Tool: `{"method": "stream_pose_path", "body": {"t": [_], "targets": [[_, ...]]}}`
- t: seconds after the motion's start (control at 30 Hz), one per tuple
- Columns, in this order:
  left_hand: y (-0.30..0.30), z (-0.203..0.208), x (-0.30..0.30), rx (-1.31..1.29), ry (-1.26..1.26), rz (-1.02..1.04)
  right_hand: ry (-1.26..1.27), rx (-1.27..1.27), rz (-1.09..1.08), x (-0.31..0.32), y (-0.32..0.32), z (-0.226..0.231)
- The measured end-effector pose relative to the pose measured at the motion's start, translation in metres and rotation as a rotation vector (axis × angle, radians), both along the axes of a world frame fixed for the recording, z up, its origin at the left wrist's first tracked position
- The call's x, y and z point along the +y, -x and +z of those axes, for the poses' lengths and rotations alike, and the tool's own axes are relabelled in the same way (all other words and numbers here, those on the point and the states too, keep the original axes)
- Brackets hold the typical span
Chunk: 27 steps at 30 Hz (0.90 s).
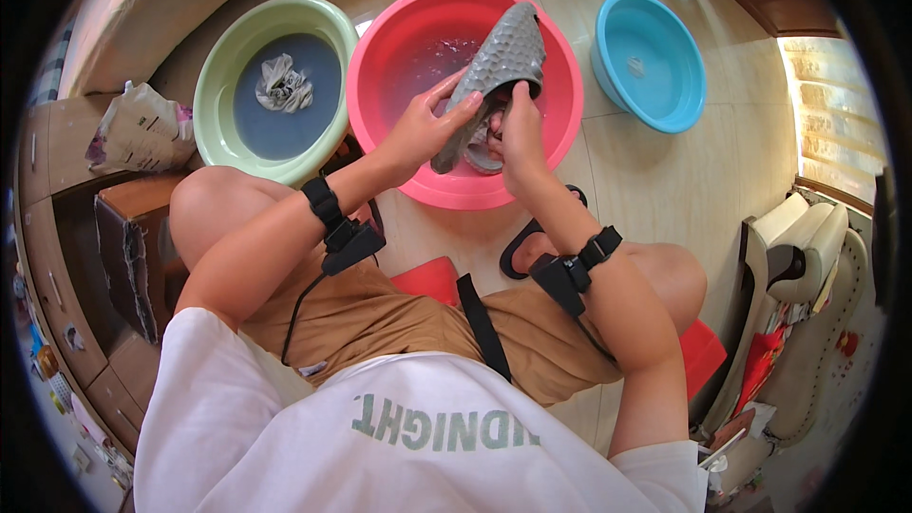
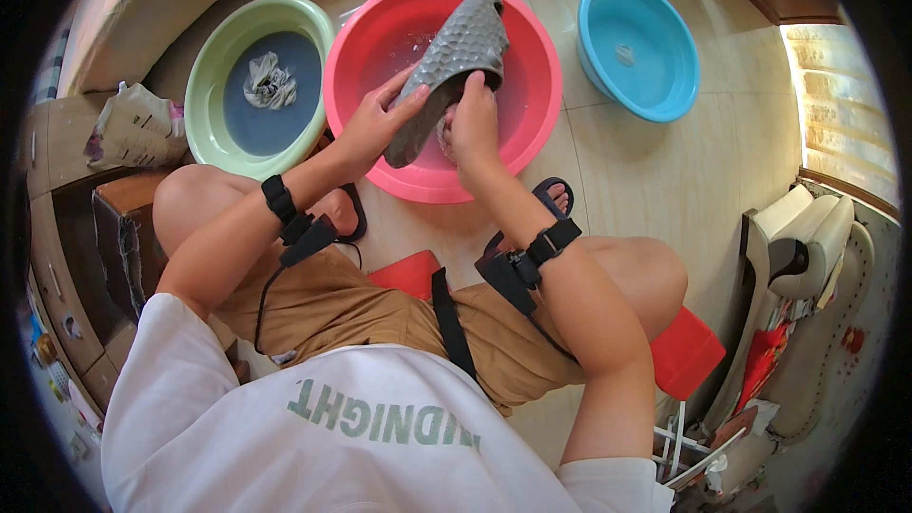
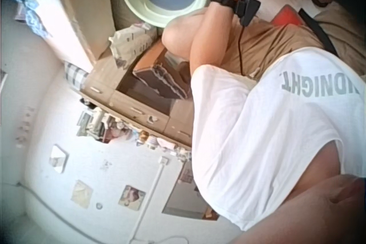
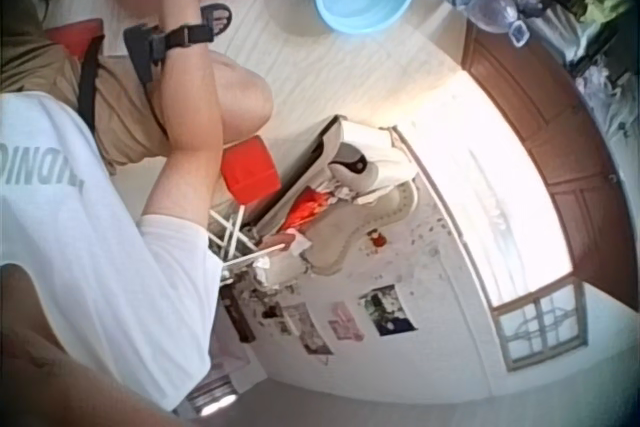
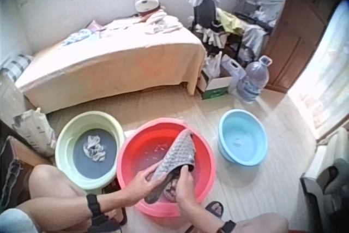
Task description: The person scrubs grey foam sandals with a wooden-handled brush over a pink basin of water.
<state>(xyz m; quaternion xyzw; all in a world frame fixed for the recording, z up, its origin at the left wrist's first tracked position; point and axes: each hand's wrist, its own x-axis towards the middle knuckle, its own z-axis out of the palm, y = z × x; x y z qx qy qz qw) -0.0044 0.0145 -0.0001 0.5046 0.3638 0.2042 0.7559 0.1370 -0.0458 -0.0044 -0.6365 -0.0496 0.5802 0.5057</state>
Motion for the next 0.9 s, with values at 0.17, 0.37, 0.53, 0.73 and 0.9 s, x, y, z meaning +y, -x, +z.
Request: {"method": "stream_pose_path", "body": {"t": [0.17,0.37,0.53,0.73,0.9], "targets": [[-0.001,-0.009,0.000,0.001,-0.007,0.007,-0.022,0.015,-0.092,0.002,0.004,-0.005],[0.001,-0.024,0.007,-0.001,-0.061,0.052,0.001,-0.030,-0.008,-0.004,0.008,0.002],[-0.001,-0.020,0.015,-0.094,0.085,0.164,-0.025,-0.051,0.107,-0.019,0.021,0.007],[-0.002,-0.009,0.024,-0.190,0.288,0.246,-0.020,-0.241,0.227,-0.038,0.043,0.002],[-0.001,-0.015,0.025,-0.186,0.320,0.251,-0.051,-0.230,0.220,-0.038,0.043,0.004]]}}
